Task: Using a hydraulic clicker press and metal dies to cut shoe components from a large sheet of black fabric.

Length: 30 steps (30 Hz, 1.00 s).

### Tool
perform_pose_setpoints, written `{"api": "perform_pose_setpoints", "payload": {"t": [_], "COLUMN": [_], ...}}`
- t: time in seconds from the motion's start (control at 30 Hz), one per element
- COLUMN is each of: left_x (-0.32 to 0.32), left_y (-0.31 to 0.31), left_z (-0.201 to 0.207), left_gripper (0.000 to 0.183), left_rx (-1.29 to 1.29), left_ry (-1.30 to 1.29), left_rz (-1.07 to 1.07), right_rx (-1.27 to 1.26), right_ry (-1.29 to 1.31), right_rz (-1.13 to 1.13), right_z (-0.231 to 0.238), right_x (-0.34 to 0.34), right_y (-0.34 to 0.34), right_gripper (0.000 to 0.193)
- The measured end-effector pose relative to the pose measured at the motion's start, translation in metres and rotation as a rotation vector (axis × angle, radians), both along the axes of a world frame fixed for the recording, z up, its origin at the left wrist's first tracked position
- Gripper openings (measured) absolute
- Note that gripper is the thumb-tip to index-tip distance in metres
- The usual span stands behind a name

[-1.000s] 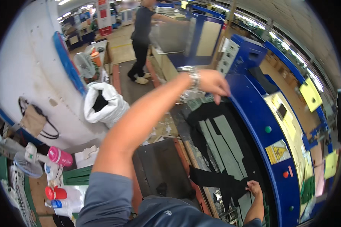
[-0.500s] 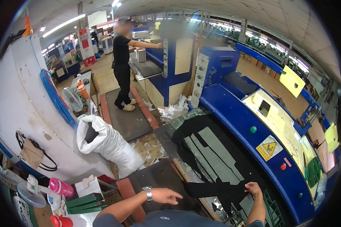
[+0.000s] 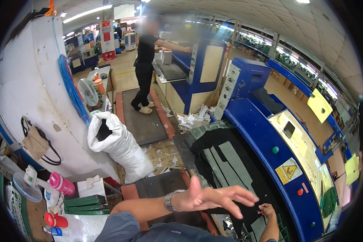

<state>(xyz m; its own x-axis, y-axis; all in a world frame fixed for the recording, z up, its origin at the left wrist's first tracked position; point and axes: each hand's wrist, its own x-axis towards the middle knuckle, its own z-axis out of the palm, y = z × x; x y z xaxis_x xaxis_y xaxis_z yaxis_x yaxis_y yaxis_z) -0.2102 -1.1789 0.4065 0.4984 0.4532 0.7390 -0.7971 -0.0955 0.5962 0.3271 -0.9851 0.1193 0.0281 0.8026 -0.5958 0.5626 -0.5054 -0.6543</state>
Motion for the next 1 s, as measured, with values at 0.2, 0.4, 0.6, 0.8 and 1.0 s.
{"api": "perform_pose_setpoints", "payload": {"t": [0.2,0.4,0.6,0.8,1.0], "left_x": [0.036,0.027,-0.079,-0.235,-0.154], "left_y": [-0.022,-0.020,0.124,0.276,0.266], "left_z": [0.078,0.085,0.083,0.104,0.065], "left_gripper": [0.143,0.149,0.092,0.064,0.040], "left_rx": [-0.020,0.044,-0.066,-0.389,0.073], "left_ry": [-0.336,-0.255,0.091,0.839,0.970], "left_rz": [-0.234,-0.292,0.499,1.373,0.993], "right_rx": [-0.018,0.037,0.037,0.078,0.296], "right_ry": [0.050,0.011,0.012,-0.003,-0.066], "right_rz": [-0.013,0.051,-0.041,0.014,0.132], "right_z": [-0.003,-0.030,-0.025,-0.021,0.002], "right_x": [-0.018,0.005,0.008,-0.025,0.006], "right_y": [-0.002,0.001,0.004,0.021,-0.011], "right_gripper": [0.017,0.019,0.017,0.018,0.014]}}
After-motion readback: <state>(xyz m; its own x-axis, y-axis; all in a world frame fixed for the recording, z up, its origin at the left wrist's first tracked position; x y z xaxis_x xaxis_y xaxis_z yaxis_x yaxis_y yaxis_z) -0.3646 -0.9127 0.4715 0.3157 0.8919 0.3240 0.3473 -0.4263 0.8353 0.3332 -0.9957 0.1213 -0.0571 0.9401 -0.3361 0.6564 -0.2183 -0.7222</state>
